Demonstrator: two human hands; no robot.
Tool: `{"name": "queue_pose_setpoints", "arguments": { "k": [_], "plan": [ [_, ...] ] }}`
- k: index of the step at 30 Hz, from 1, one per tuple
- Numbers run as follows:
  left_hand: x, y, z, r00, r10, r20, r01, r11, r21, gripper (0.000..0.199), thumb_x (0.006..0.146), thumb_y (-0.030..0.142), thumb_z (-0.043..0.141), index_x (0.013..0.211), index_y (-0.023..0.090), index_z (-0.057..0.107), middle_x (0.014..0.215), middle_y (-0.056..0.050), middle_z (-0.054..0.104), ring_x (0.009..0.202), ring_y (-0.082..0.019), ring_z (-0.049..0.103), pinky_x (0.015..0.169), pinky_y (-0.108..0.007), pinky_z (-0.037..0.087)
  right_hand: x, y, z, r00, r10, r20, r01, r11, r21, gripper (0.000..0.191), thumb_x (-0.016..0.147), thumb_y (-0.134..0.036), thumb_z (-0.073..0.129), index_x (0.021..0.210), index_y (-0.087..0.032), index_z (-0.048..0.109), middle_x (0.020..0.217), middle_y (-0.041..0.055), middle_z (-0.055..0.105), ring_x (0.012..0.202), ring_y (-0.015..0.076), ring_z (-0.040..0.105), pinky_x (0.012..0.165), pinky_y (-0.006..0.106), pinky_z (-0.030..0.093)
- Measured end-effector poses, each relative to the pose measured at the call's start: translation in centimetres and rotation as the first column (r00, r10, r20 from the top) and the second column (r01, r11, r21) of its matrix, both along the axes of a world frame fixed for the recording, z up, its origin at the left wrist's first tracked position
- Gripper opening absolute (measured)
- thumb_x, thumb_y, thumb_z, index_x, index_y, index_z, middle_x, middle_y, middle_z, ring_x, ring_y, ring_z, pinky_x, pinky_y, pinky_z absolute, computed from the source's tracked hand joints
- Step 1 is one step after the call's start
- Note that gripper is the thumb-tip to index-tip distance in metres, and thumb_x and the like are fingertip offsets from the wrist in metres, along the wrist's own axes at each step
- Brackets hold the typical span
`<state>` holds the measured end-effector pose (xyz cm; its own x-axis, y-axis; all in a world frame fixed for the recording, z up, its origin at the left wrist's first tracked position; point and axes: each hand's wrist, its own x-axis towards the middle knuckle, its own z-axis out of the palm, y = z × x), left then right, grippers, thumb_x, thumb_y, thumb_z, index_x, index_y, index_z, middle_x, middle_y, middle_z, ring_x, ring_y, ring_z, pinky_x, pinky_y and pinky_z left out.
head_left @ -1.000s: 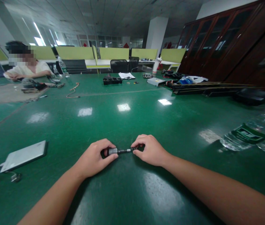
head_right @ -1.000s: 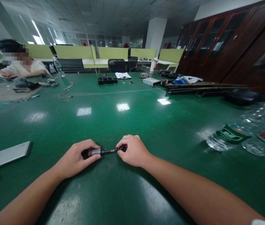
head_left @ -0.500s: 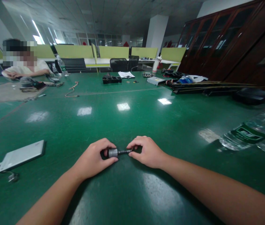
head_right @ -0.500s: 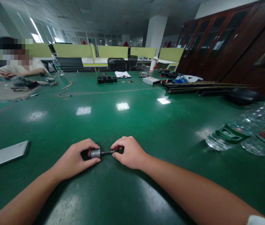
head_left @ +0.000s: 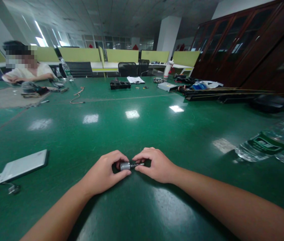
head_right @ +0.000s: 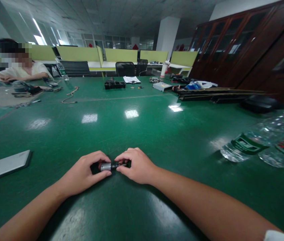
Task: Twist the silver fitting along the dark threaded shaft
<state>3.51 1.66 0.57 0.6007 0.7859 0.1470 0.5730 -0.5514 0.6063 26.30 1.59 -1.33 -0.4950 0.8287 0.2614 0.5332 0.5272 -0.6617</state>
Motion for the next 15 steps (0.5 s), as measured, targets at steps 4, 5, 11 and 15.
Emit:
{"name": "queue_pose_setpoints", "arguments": {
  "k": [4,5,11,15],
  "plan": [
    [0.29,-0.22,-0.01,0.999,0.009,-0.031,-0.009,1.000,-0.008,0.021,0.080,0.029,0.071,0.099,0.020,0.065,0.085,-0.002,0.064,0.077,-0.018,0.059,0.071,-0.028,0.045,-0.07,-0.10,0.14,0.997,0.072,0.024,-0.073,0.997,0.010,0.018,0.077,-0.020,0.074,0.095,-0.022,0.073,0.087,0.0014,0.074,0.084,0.0172,0.063,0.081,0.033,0.042],
    [0.30,-0.24,-0.03,0.999,0.012,-0.034,-0.012,1.000,-0.009,0.021,0.080,0.029,0.071,0.098,0.020,0.065,0.085,-0.002,0.064,0.077,-0.018,0.059,0.071,-0.028,0.044,-0.09,-0.11,0.16,0.996,0.079,0.030,-0.079,0.997,0.013,0.019,0.077,-0.019,0.075,0.095,-0.022,0.073,0.088,0.0015,0.074,0.085,0.0175,0.063,0.082,0.033,0.042],
    [0.21,-0.23,-0.31,0.999,-0.014,-0.031,0.015,1.000,0.026,0.020,0.083,0.035,0.069,0.094,0.019,0.065,0.083,-0.002,0.064,0.077,-0.018,0.059,0.071,-0.029,0.044,-0.11,-0.13,0.14,0.994,0.104,0.043,-0.105,0.994,0.029,0.017,0.078,-0.019,0.073,0.095,-0.021,0.073,0.086,0.0019,0.074,0.085,0.0181,0.063,0.082,0.033,0.042],
    [0.16,-0.17,-0.47,0.999,-0.020,-0.037,0.021,0.999,0.032,0.020,0.083,0.036,0.068,0.095,0.020,0.065,0.083,-0.002,0.064,0.077,-0.018,0.059,0.073,-0.029,0.043,-0.06,-0.11,0.13,0.994,0.108,0.035,-0.109,0.994,0.031,0.015,0.078,-0.019,0.072,0.093,-0.021,0.073,0.084,0.0016,0.073,0.083,0.0177,0.063,0.080,0.033,0.042]
  ]
}}
